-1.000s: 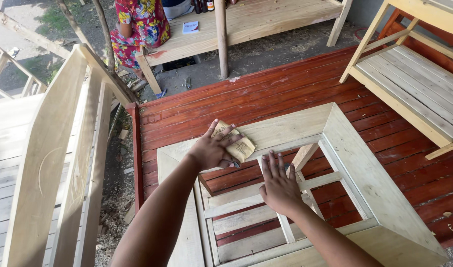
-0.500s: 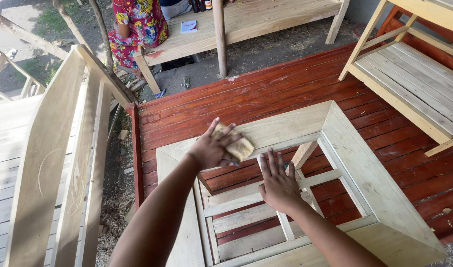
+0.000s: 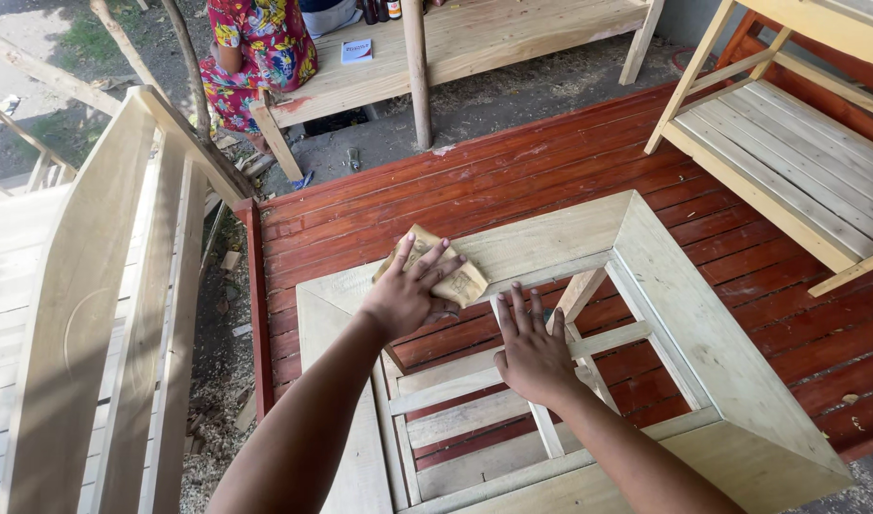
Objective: The person sands a wooden window-frame panel resting on a red slatted work table, rubbing sandpaper by hand along the frame edges and inner crossbars, working around the frame section by section throughout the clip.
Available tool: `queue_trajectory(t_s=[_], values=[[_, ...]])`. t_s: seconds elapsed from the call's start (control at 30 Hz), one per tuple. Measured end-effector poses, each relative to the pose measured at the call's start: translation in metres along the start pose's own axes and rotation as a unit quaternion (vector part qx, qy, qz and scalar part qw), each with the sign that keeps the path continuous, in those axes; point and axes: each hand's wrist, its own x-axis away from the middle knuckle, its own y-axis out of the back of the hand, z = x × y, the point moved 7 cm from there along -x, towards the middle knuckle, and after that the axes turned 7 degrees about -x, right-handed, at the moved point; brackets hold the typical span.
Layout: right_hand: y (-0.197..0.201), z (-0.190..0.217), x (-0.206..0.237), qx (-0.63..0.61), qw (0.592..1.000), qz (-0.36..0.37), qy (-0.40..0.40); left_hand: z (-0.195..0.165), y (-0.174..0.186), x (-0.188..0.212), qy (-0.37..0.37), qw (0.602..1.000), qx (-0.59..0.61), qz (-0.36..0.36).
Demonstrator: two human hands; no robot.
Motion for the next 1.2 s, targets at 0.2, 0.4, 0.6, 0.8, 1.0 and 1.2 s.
queue_trajectory(t_s=[0.2, 0.4, 0.6, 0.8, 1.0, 1.2], values=[[0.001, -0.001, 0.001, 0.008, 1.000, 0.002, 0.009, -0.008, 0.019, -0.032, 0.038, 0.999, -0.024, -0.007], [-0.002, 0.000, -0.003, -0.003, 1.000, 0.016, 0.012, 0.017, 0.002, 0.020, 0.013, 0.994, 0.020, 0.109], [0.001, -0.001, 0.001, 0.000, 1.000, 0.030, -0.004, -0.005, 0.006, -0.032, 0.021, 0.998, -0.008, 0.061], [0.001, 0.000, 0.002, -0.011, 1.000, 0.010, 0.015, 0.014, -0.016, 0.008, 0.022, 0.996, 0.074, 0.034], [0.001, 0.001, -0.001, 0.011, 1.000, 0.015, 0.003, 0.012, -0.027, 0.004, 0.039, 0.999, 0.024, -0.027], [0.000, -0.002, 0.002, -0.008, 1.000, 0.023, 0.005, -0.008, -0.025, 0.000, 0.099, 0.984, 0.147, 0.017]])
